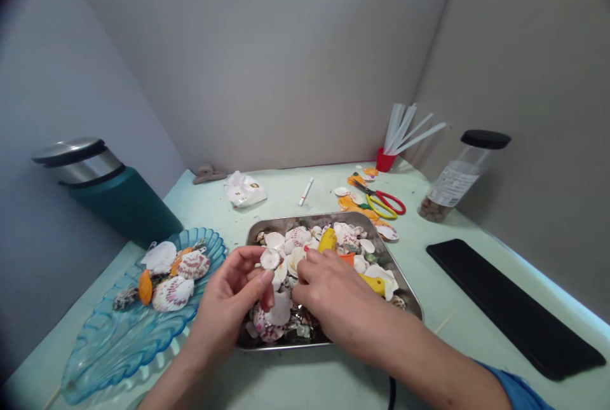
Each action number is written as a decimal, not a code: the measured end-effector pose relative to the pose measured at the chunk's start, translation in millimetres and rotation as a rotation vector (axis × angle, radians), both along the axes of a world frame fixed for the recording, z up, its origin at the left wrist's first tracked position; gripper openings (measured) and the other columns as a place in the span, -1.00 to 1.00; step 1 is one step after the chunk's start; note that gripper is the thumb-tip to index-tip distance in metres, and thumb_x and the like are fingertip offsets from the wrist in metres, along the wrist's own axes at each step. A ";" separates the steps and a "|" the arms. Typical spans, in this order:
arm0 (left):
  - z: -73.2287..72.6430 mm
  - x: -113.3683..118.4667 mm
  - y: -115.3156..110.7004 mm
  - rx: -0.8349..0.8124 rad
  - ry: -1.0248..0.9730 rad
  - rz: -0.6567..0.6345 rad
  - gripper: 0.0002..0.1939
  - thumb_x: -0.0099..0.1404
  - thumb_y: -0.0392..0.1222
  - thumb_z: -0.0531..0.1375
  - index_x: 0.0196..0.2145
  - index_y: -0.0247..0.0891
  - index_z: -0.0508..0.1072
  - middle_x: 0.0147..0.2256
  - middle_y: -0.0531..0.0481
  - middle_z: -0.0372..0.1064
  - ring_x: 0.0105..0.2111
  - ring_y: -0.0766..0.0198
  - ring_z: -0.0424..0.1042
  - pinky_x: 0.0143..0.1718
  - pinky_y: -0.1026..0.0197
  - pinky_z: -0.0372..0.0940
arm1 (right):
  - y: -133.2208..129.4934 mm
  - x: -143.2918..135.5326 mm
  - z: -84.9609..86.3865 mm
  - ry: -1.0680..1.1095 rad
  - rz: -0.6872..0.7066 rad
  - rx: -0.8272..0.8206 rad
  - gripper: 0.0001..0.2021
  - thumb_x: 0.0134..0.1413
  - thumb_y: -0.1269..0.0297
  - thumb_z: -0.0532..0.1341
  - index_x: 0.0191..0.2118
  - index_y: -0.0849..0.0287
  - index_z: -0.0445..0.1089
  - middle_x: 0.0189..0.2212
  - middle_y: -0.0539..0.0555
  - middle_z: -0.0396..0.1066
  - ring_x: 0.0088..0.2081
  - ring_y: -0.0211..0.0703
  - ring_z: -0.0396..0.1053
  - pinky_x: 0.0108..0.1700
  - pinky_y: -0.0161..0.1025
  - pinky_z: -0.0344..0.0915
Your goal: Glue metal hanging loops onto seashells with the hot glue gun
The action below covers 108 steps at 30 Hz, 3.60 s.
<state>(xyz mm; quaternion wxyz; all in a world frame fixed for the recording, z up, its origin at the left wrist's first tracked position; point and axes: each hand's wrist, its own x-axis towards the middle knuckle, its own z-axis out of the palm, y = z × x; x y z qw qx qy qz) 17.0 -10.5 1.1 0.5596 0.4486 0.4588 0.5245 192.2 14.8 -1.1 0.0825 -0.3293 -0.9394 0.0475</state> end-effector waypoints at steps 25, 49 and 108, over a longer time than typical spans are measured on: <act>-9.0 -1.1 0.9 -0.019 0.177 -0.096 -0.74 0.17 -0.15 0.25 -0.22 -0.28 0.32 -0.67 0.21 0.24 -0.66 0.44 0.26 -0.61 0.42 0.12 | -3.7 9.6 17.9 0.622 -0.115 -0.080 -0.90 0.21 0.48 0.06 -0.27 0.18 0.28 -0.36 0.05 0.38 -0.35 -0.21 0.31 -0.29 -0.27 0.24; -10.6 0.0 -0.1 -0.014 0.257 -0.041 -0.72 0.15 -0.12 0.26 -0.22 -0.33 0.42 -0.68 0.20 0.21 -0.69 0.45 0.22 -0.66 0.42 0.10 | -8.9 3.2 8.1 0.393 -0.025 0.294 -0.69 0.32 0.41 -0.05 -0.31 0.29 0.42 -0.42 0.18 0.44 -0.36 -0.09 0.35 -0.29 -0.16 0.25; -4.4 -0.1 0.7 0.012 0.242 -0.095 -0.74 0.18 -0.13 0.23 -0.22 -0.34 0.50 -0.71 0.16 0.27 -0.70 0.45 0.27 -0.61 0.41 0.18 | -13.8 -5.1 7.8 0.848 -0.361 -0.542 -0.88 0.17 0.36 0.16 -0.39 0.15 0.39 -0.52 -0.09 0.31 -0.48 -0.31 0.23 -0.43 -0.38 0.16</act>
